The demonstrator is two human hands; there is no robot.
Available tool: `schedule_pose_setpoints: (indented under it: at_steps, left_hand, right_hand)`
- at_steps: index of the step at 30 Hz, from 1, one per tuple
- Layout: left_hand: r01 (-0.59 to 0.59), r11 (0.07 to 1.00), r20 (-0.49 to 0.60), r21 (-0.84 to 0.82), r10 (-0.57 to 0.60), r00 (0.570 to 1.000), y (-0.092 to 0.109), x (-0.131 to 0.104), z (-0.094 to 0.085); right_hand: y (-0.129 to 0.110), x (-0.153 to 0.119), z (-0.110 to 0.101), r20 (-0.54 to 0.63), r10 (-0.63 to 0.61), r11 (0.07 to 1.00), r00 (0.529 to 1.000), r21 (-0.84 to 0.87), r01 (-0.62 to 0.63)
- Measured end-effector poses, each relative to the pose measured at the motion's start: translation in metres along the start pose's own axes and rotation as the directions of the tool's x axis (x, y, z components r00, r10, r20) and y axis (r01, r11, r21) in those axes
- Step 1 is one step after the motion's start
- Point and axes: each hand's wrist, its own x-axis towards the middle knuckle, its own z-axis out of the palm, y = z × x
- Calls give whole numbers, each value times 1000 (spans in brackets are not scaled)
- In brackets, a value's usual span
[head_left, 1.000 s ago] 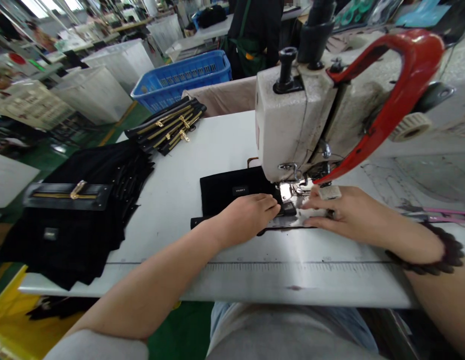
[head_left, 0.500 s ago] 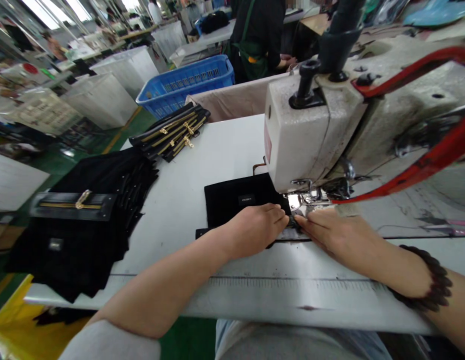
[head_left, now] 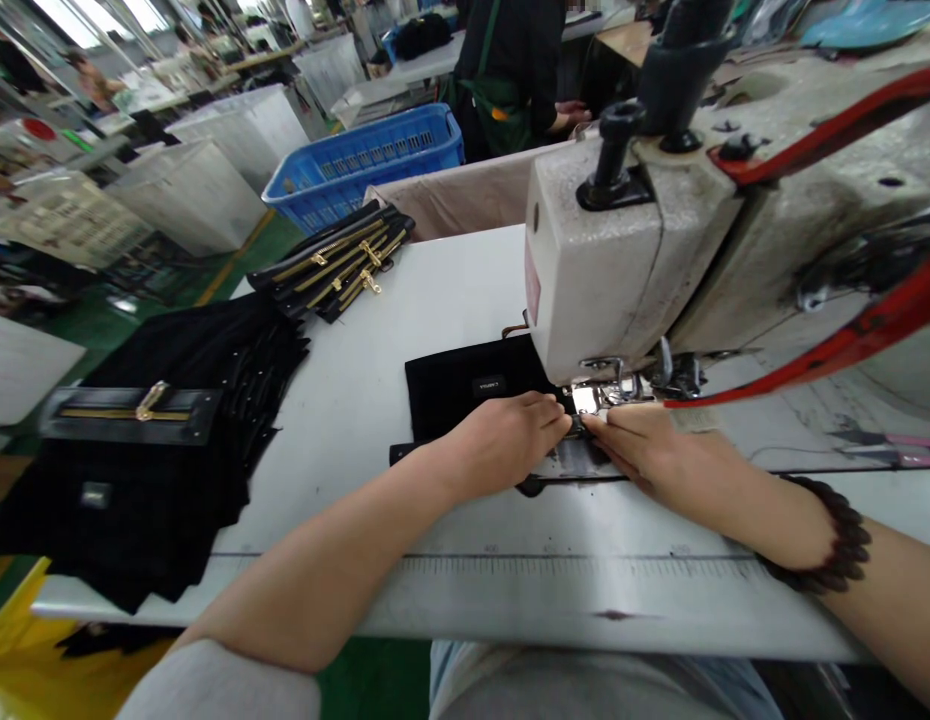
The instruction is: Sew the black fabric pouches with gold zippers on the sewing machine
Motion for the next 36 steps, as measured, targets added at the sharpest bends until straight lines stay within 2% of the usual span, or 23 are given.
schedule_pose_setpoints:
  at_steps: [7, 14, 25, 29, 36]
  left_hand:
    - [24, 998, 33, -54, -22, 999, -6, 4, -2]
    - [40, 999, 10, -31, -39, 999, -9, 5, 2]
    - [39, 999, -4, -7, -39, 999, -12, 6, 1]
    - [37, 999, -8, -5, -37, 999, -11, 6, 0]
    - [50, 999, -18, -13, -50, 999, -12, 6, 1]
  right_hand:
    - [5, 2, 9, 28, 73, 996, 997, 42, -75]
    - [13, -6, 33, 70, 129, 977, 989, 159, -139]
    - [26, -18, 64, 21, 115, 971, 993, 209, -117]
    - [26, -20, 66, 13, 123, 969, 992, 216, -123]
    - [21, -14, 59, 27, 151, 964, 988, 216, -153]
